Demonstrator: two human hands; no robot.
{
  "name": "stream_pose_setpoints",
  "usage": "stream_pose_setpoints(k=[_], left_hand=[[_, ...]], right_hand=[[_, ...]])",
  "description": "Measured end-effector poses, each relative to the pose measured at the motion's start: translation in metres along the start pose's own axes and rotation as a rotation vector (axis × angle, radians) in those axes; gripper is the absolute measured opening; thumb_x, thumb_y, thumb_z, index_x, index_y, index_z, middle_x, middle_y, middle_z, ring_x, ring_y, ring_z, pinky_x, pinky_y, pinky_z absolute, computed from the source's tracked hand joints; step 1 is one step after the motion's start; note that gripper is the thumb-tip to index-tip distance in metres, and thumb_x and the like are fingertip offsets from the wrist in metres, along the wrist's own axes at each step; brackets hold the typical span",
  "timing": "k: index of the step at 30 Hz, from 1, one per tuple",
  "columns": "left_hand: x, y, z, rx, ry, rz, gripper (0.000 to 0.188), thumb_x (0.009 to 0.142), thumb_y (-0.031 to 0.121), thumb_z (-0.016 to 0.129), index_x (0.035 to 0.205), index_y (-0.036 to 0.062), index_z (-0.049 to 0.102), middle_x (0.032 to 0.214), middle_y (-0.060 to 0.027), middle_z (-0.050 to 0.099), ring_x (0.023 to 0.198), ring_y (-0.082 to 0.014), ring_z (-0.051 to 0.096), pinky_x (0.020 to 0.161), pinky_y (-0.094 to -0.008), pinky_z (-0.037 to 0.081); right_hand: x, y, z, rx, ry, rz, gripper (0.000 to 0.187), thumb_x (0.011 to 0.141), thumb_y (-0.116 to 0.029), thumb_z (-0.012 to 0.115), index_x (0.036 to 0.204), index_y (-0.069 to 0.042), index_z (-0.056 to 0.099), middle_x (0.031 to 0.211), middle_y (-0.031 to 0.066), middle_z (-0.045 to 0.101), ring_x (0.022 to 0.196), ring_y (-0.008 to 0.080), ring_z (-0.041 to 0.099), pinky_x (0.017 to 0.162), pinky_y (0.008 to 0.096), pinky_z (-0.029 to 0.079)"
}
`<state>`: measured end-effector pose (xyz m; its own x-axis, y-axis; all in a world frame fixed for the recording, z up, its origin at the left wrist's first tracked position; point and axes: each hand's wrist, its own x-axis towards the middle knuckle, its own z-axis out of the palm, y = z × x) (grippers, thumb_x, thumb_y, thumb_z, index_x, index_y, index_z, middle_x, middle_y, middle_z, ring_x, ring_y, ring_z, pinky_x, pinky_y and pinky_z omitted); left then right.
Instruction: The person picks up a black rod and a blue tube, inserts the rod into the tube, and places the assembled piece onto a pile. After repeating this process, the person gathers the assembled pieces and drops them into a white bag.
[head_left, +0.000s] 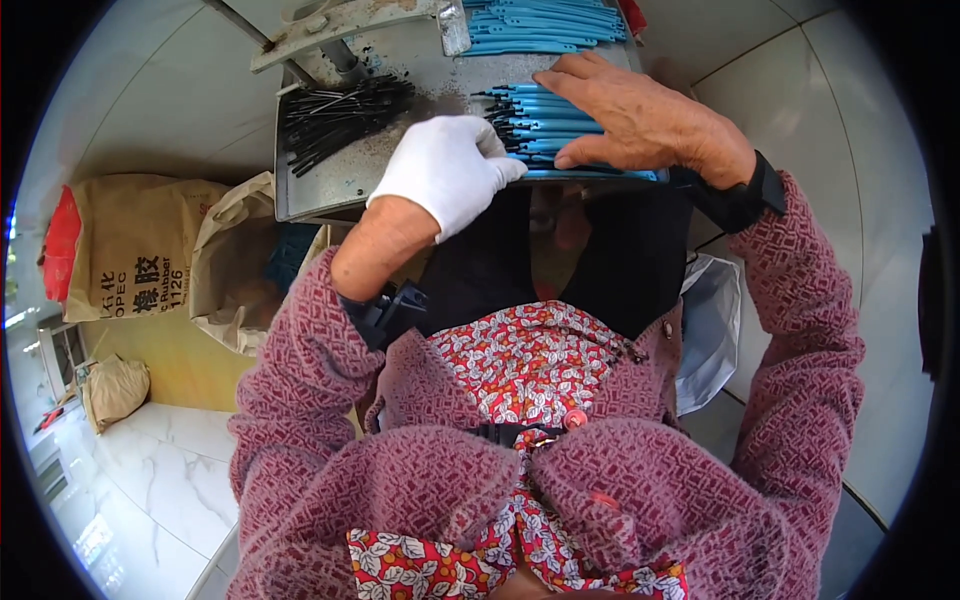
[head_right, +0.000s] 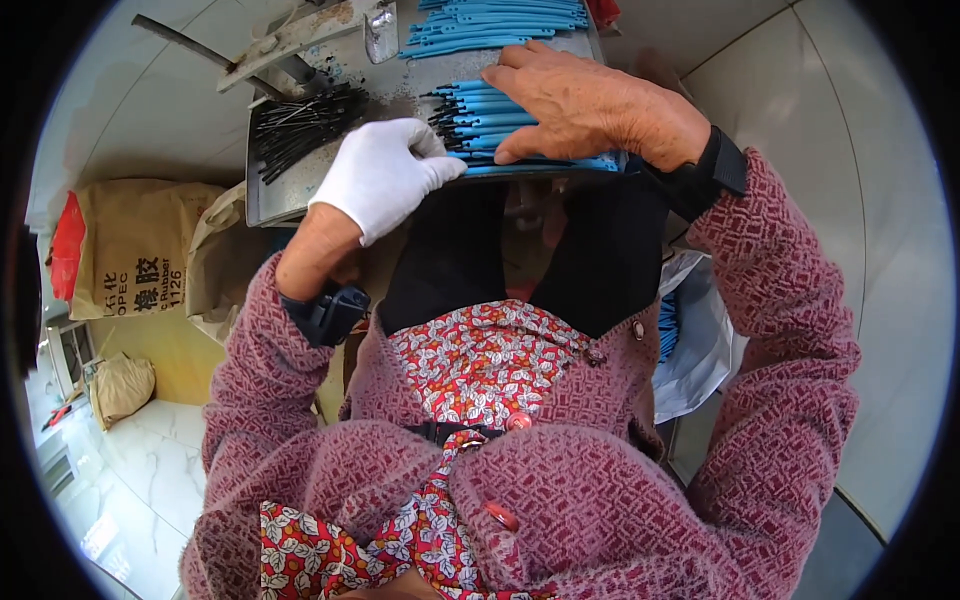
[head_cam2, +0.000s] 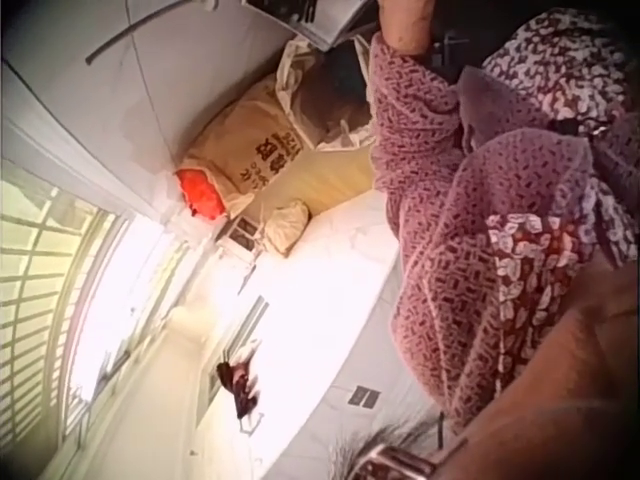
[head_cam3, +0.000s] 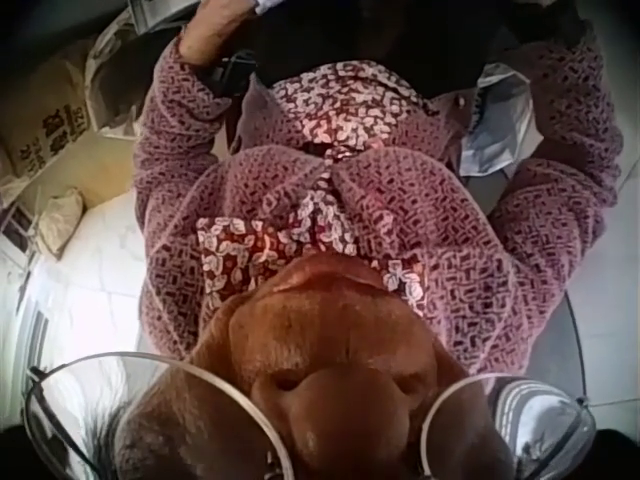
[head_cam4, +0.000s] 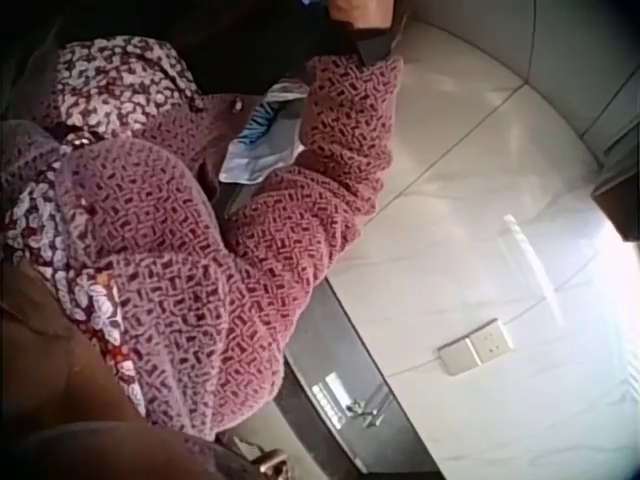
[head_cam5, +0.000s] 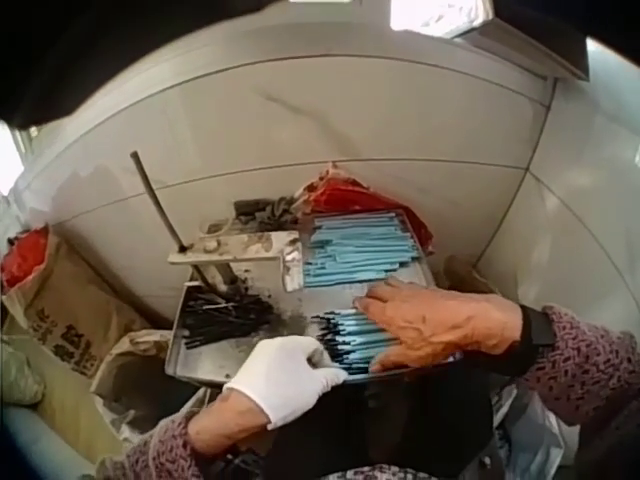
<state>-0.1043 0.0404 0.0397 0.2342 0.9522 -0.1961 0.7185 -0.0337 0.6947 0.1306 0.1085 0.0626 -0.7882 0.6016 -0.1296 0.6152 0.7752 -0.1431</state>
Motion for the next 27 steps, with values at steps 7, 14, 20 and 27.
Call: stream_pose_setpoints(k=[7, 14, 20, 27], left_hand=[[0.014, 0.005, -0.009, 0.291, -0.092, 0.069, 0.036, 0.079, 0.039, 0.080, 0.086, 0.0047, 0.074, 0.082, -0.0169, 0.071, 0.080, -0.0344, 0.070, 0.075, -0.0413, 0.055], [0.015, 0.015, 0.005, 0.533, 0.070, 0.137, 0.036, 0.079, 0.043, 0.079, 0.085, 0.0077, 0.075, 0.082, -0.0157, 0.072, 0.081, -0.0351, 0.070, 0.075, -0.0424, 0.056], [0.012, 0.018, 0.010, 0.395, 0.020, -0.079, 0.037, 0.081, 0.048, 0.075, 0.090, 0.0119, 0.079, 0.091, -0.0122, 0.075, 0.085, -0.0333, 0.072, 0.079, -0.0436, 0.057], [0.014, 0.024, -0.004, 0.573, -0.034, 0.042, 0.039, 0.083, 0.049, 0.073, 0.090, 0.0111, 0.079, 0.088, -0.0129, 0.075, 0.085, -0.0344, 0.072, 0.078, -0.0460, 0.057]], right_hand=[[0.003, -0.011, 0.005, -0.016, -0.030, -0.013, 0.085, 0.079, -0.021, 0.081, 0.146, 0.008, 0.038, 0.135, 0.0237, 0.050, 0.129, 0.0402, 0.047, 0.109, 0.0435, 0.042], [0.007, -0.014, 0.007, -0.045, -0.051, 0.059, 0.085, 0.078, -0.017, 0.081, 0.145, 0.010, 0.037, 0.137, 0.0265, 0.049, 0.128, 0.0408, 0.048, 0.110, 0.0423, 0.042], [-0.001, -0.015, 0.015, 0.012, 0.028, 0.100, 0.084, 0.078, -0.017, 0.081, 0.143, 0.012, 0.037, 0.137, 0.0291, 0.049, 0.129, 0.0431, 0.048, 0.109, 0.0434, 0.043], [-0.006, -0.014, 0.016, -0.037, 0.033, 0.052, 0.084, 0.077, -0.017, 0.081, 0.142, 0.014, 0.037, 0.135, 0.0299, 0.049, 0.127, 0.0444, 0.049, 0.108, 0.0447, 0.044]])
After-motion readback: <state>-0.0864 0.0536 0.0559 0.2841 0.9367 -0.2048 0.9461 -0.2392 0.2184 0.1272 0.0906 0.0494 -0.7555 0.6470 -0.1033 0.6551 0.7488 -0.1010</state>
